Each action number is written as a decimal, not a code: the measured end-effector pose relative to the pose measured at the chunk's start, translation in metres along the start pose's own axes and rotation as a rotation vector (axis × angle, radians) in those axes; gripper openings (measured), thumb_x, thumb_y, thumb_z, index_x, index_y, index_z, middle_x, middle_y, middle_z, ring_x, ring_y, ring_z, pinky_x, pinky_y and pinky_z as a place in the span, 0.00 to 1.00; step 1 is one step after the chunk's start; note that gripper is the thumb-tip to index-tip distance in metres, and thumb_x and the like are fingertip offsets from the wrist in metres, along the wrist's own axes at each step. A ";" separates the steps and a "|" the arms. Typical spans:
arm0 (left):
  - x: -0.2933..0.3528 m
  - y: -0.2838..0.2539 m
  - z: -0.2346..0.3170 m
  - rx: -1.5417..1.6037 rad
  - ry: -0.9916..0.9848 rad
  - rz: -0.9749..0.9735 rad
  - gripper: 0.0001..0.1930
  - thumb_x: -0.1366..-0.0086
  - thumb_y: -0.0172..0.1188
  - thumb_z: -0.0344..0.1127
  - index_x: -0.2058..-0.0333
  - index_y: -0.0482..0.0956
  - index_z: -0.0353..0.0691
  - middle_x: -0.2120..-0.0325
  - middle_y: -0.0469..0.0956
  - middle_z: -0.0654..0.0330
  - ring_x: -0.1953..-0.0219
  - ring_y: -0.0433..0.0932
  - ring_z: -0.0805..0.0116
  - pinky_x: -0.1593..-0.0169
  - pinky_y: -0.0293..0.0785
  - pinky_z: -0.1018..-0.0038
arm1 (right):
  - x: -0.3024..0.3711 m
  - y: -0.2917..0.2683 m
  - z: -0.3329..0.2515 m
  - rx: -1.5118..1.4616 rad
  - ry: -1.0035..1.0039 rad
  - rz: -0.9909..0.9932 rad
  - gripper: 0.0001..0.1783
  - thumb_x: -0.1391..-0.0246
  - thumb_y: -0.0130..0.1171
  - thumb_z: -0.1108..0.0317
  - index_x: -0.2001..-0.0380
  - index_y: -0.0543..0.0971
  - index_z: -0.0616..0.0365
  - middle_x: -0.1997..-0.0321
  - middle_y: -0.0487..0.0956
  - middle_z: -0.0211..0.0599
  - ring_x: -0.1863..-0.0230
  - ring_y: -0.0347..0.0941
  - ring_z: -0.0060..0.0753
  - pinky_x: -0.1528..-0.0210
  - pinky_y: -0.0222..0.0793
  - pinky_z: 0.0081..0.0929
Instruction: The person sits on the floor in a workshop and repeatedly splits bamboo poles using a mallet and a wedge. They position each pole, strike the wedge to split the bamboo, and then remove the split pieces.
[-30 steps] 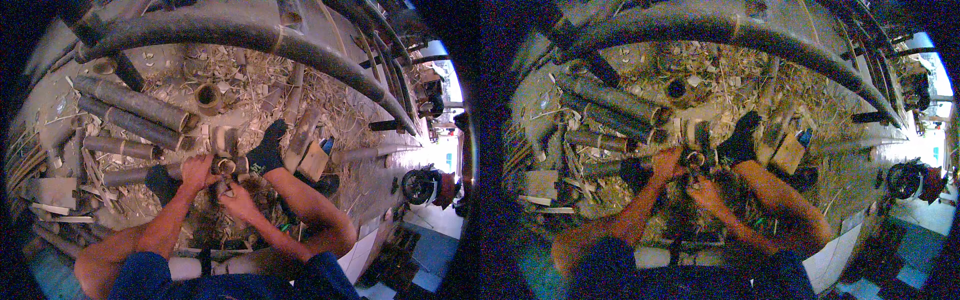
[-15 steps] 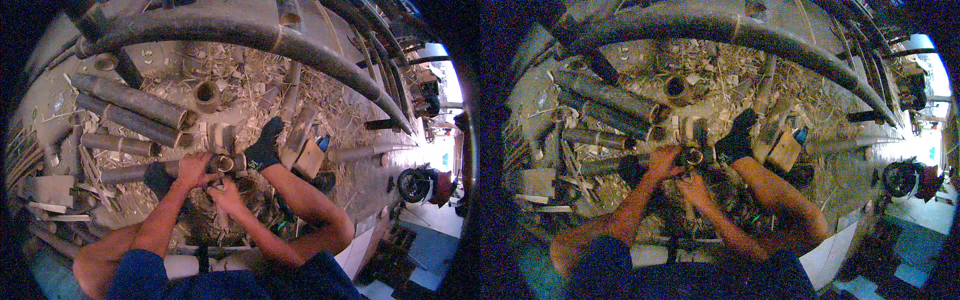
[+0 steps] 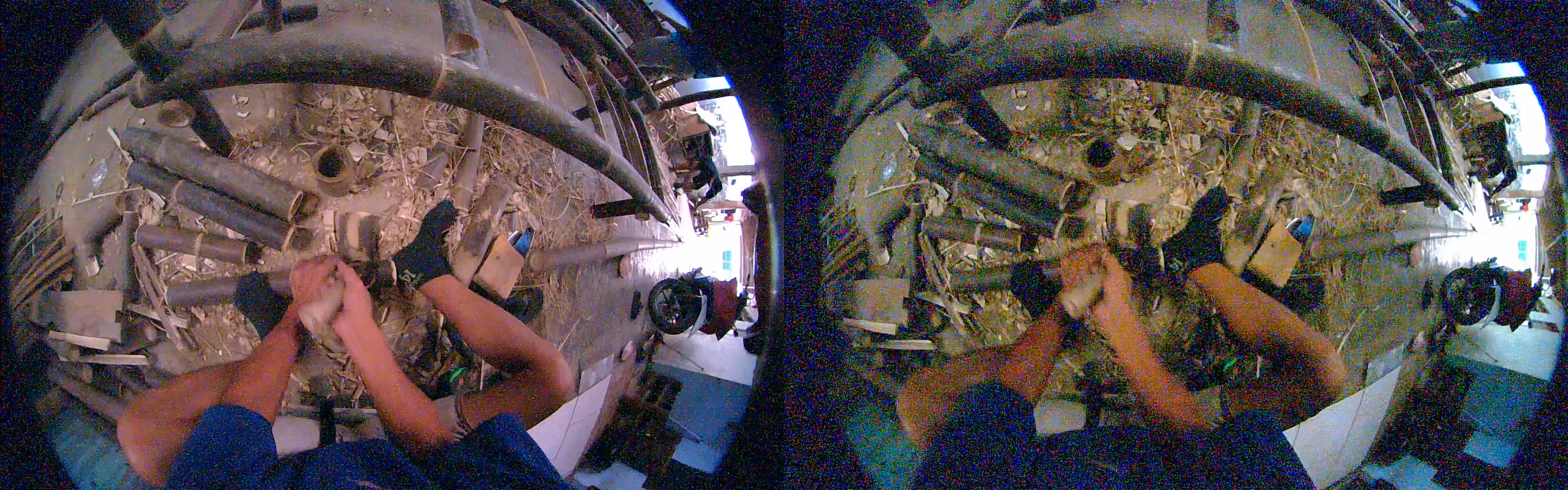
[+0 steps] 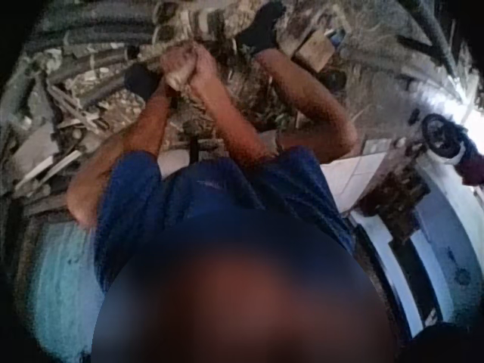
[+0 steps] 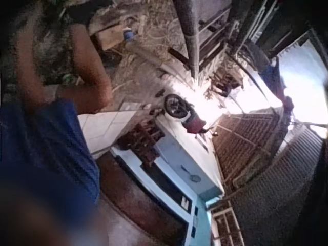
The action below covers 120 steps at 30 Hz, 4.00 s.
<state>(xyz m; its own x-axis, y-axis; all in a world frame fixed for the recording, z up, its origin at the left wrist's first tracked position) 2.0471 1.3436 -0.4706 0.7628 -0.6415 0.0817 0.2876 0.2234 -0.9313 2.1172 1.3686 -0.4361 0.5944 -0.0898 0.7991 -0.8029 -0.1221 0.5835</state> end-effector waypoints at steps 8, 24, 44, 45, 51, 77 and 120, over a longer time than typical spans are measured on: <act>-0.009 -0.028 0.011 0.153 -0.216 -0.238 0.52 0.63 0.61 0.85 0.50 0.80 0.46 0.68 0.85 0.51 0.63 0.84 0.48 0.52 0.74 0.55 | 0.028 -0.090 -0.093 1.620 -0.488 0.098 0.18 0.48 0.66 0.60 0.59 0.77 0.59 0.73 0.77 0.34 0.77 0.74 0.26 0.74 0.73 0.30; -0.005 -0.026 0.011 0.041 -0.304 -0.109 0.41 0.51 0.62 0.75 0.51 0.81 0.45 0.71 0.85 0.52 0.62 0.84 0.51 0.58 0.75 0.53 | -0.044 -0.006 -0.142 2.514 0.023 -0.670 0.22 0.52 0.61 0.55 0.60 0.81 0.63 0.72 0.81 0.56 0.68 0.81 0.57 0.61 0.78 0.48; -0.002 0.030 -0.018 -0.075 -0.055 -0.405 0.16 0.38 0.59 0.43 0.54 0.77 0.46 0.66 0.84 0.51 0.64 0.84 0.48 0.63 0.79 0.52 | 0.016 -0.020 -0.011 0.456 -0.116 0.193 0.10 0.41 0.62 0.60 0.66 0.77 0.53 0.73 0.75 0.27 0.76 0.70 0.26 0.76 0.71 0.31; -0.002 0.031 -0.021 0.007 -0.102 -0.365 0.15 0.37 0.57 0.44 0.55 0.78 0.46 0.67 0.84 0.51 0.65 0.84 0.48 0.63 0.79 0.53 | 0.007 -0.009 -0.005 0.308 -0.093 0.222 0.10 0.41 0.62 0.59 0.67 0.76 0.53 0.74 0.75 0.27 0.77 0.70 0.26 0.75 0.71 0.32; 0.000 0.010 -0.012 0.076 0.000 -0.100 0.20 0.38 0.56 0.55 0.61 0.80 0.44 0.72 0.84 0.52 0.68 0.84 0.48 0.62 0.79 0.52 | -0.002 -0.012 -0.012 0.281 -0.057 0.106 0.15 0.42 0.65 0.54 0.69 0.75 0.53 0.77 0.73 0.30 0.78 0.70 0.29 0.74 0.71 0.33; -0.072 -0.077 0.051 1.386 -0.485 0.072 0.41 0.26 0.33 0.67 0.48 0.77 0.29 0.59 0.81 0.47 0.57 0.79 0.55 0.50 0.73 0.62 | -0.022 0.138 -0.176 1.387 -0.914 -0.158 0.20 0.40 0.62 0.53 0.58 0.79 0.61 0.65 0.81 0.33 0.65 0.74 0.24 0.62 0.71 0.26; 0.001 0.014 0.016 1.100 -0.750 0.048 0.37 0.25 0.35 0.63 0.55 0.80 0.29 0.62 0.80 0.42 0.54 0.78 0.46 0.47 0.71 0.58 | -0.065 0.107 -0.098 1.391 -0.667 -0.447 0.12 0.49 0.64 0.59 0.68 0.80 0.56 0.73 0.78 0.30 0.73 0.75 0.30 0.72 0.71 0.32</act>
<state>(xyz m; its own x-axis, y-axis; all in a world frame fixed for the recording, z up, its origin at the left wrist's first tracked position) 2.0611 1.3576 -0.4775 0.8151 -0.1391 0.5623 0.2961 0.9344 -0.1982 1.9886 1.4580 -0.4116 0.9703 -0.1507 0.1894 -0.1264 -0.9828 -0.1343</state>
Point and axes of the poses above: each hand's wrist, its own x-axis away from the middle knuckle, its own y-axis out of the palm, z = x × y, the point moved 9 cm from there along -x, towards the middle knuckle
